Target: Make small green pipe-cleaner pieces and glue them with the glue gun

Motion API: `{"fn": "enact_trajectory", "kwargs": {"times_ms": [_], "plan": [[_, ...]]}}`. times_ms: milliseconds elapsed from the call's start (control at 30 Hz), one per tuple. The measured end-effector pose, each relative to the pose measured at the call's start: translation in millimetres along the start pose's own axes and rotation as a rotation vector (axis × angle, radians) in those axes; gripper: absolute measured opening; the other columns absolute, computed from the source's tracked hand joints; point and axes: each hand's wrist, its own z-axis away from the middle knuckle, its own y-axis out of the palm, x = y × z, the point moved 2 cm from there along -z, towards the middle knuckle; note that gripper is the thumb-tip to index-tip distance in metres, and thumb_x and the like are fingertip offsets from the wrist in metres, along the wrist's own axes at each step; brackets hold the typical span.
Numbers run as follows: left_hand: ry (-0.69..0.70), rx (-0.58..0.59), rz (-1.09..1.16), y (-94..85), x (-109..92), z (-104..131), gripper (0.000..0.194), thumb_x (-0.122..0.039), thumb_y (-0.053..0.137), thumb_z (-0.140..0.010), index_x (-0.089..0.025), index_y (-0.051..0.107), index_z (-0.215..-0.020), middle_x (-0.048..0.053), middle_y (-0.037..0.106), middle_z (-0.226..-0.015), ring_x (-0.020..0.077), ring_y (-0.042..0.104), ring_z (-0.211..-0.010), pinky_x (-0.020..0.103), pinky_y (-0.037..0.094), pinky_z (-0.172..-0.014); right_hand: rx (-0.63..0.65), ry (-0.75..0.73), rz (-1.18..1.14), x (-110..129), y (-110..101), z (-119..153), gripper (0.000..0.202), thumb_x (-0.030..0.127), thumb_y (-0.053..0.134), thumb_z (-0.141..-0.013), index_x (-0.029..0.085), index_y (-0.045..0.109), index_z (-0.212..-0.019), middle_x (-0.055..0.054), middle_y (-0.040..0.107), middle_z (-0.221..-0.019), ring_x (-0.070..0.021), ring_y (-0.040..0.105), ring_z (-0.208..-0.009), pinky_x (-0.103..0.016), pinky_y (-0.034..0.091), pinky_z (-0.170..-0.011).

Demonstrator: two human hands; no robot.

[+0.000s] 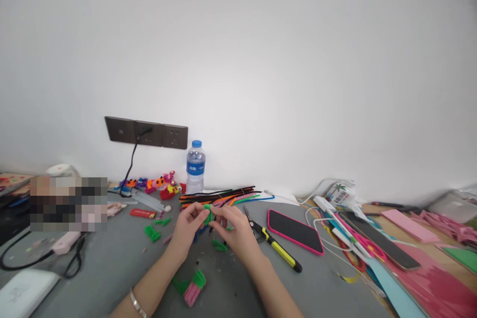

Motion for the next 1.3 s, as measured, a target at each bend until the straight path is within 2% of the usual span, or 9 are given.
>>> {"fn": "enact_trajectory", "kwargs": {"times_ms": [267,567,833,1100,1300], "plan": [[0.021,0.013,-0.011,-1.7,4.1,-1.3,0.029,-0.043,0.075,-0.07,-0.018,0.06,-0.069,-0.007,0.048,-0.057,0.0097,0.042,-0.051,0.02,0.034,-0.049,0.009,0.012,-0.004,-0.2,-0.9,0.0,0.016,0.027,0.058,-0.092,0.019,0.065,-0.104,-0.001,0.061,-0.067,-0.0145,0.052,-0.056,-0.027,0.043,-0.059],[0.011,-0.005,-0.013,0.3,0.6,-0.3,0.033,-0.046,0.077,-0.065,-0.018,0.06,-0.067,-0.007,0.048,-0.055,0.0096,0.042,-0.049,0.021,0.034,-0.047,0.005,0.007,-0.008,-0.9,-0.1,0.6,0.017,0.026,0.06,-0.091,0.019,0.064,-0.105,0.0,0.061,-0.066,-0.015,0.052,-0.057,-0.026,0.044,-0.059],[0.004,0.011,0.001,-0.6,3.6,-1.2,0.031,-0.044,0.076,-0.068,-0.018,0.059,-0.068,-0.007,0.048,-0.058,0.0096,0.042,-0.051,0.02,0.035,-0.048,0.004,0.017,-0.017,-0.4,-0.3,0.3,0.018,0.03,0.057,-0.092,0.018,0.065,-0.104,0.0,0.061,-0.065,-0.0149,0.052,-0.056,-0.027,0.044,-0.059],[0.004,0.009,-0.014,-0.6,3.2,-0.4,0.031,-0.045,0.076,-0.067,-0.018,0.059,-0.068,-0.007,0.047,-0.057,0.0098,0.041,-0.05,0.021,0.034,-0.048,0.008,0.023,-0.003,0.7,-0.9,0.0,0.016,0.025,0.062,-0.089,0.019,0.065,-0.104,0.0,0.062,-0.066,-0.0146,0.053,-0.055,-0.026,0.045,-0.058],[0.008,0.004,0.0,-0.2,1.3,0.2,0.031,-0.044,0.076,-0.067,-0.018,0.06,-0.068,-0.008,0.047,-0.056,0.0095,0.042,-0.05,0.021,0.033,-0.048,0.013,0.035,-0.028,-1.1,0.1,0.4,0.018,0.029,0.058,-0.092,0.019,0.065,-0.105,-0.001,0.062,-0.067,-0.015,0.053,-0.056,-0.027,0.045,-0.059]]}}
